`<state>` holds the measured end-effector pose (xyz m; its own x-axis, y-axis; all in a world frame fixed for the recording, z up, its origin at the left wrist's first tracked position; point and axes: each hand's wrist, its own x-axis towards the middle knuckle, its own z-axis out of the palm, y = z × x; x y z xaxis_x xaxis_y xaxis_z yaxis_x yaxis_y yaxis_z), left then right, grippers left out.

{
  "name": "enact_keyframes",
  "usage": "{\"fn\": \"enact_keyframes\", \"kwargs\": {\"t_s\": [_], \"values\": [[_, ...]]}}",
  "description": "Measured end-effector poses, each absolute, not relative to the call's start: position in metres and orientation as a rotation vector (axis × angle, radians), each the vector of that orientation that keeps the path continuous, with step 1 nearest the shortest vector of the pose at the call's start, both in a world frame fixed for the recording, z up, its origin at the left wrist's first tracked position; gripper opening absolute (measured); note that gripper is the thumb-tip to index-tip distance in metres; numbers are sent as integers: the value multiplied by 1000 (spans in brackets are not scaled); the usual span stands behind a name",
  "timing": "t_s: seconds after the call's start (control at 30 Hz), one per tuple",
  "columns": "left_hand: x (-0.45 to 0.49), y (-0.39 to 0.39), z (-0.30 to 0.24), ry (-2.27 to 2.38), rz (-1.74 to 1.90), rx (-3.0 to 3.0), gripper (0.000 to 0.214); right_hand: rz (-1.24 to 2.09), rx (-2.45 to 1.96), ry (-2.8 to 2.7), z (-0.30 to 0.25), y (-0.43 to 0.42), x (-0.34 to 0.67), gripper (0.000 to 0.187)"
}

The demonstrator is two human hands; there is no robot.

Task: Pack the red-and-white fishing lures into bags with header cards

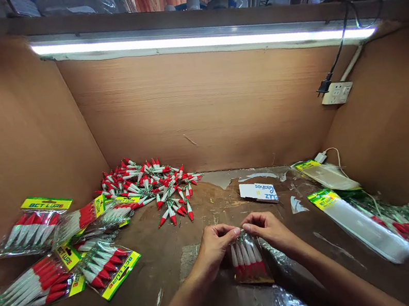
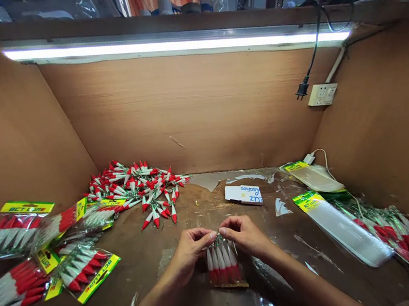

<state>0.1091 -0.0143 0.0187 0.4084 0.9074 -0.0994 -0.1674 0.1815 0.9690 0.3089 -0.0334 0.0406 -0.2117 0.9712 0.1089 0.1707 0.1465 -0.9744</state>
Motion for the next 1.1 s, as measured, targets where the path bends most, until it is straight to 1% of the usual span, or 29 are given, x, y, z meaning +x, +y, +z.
{"fn": "enact_keyframes", "kwargs": {"t_s": [0.13,0.3,0.5,0.67,0.8,0.93,1.0,1.1], "values": [[109,-14,20,828,870,1042,40,1076,-1206,-1586,38,-34,306,36],[108,-11,21,828,809,1041,44,1097,-1231,-1568,40,-34,310,35],[114,-15,21,869,855,1140,45,1097,-1236,-1577,45,-33,317,30],[105,-7,32,803,777,1375,47,1073,-1186,-1606,46,-35,323,29],[95,6,35,833,716,1687,44,1138,-1175,-1593,36,-31,328,30],[92,17,28,872,702,1770,41,1210,-1193,-1574,20,-19,330,34],[92,21,23,896,707,1817,36,1157,-1215,-1641,13,-13,331,33],[91,25,16,931,753,1888,25,939,-1237,-1812,6,-9,331,24]]}}
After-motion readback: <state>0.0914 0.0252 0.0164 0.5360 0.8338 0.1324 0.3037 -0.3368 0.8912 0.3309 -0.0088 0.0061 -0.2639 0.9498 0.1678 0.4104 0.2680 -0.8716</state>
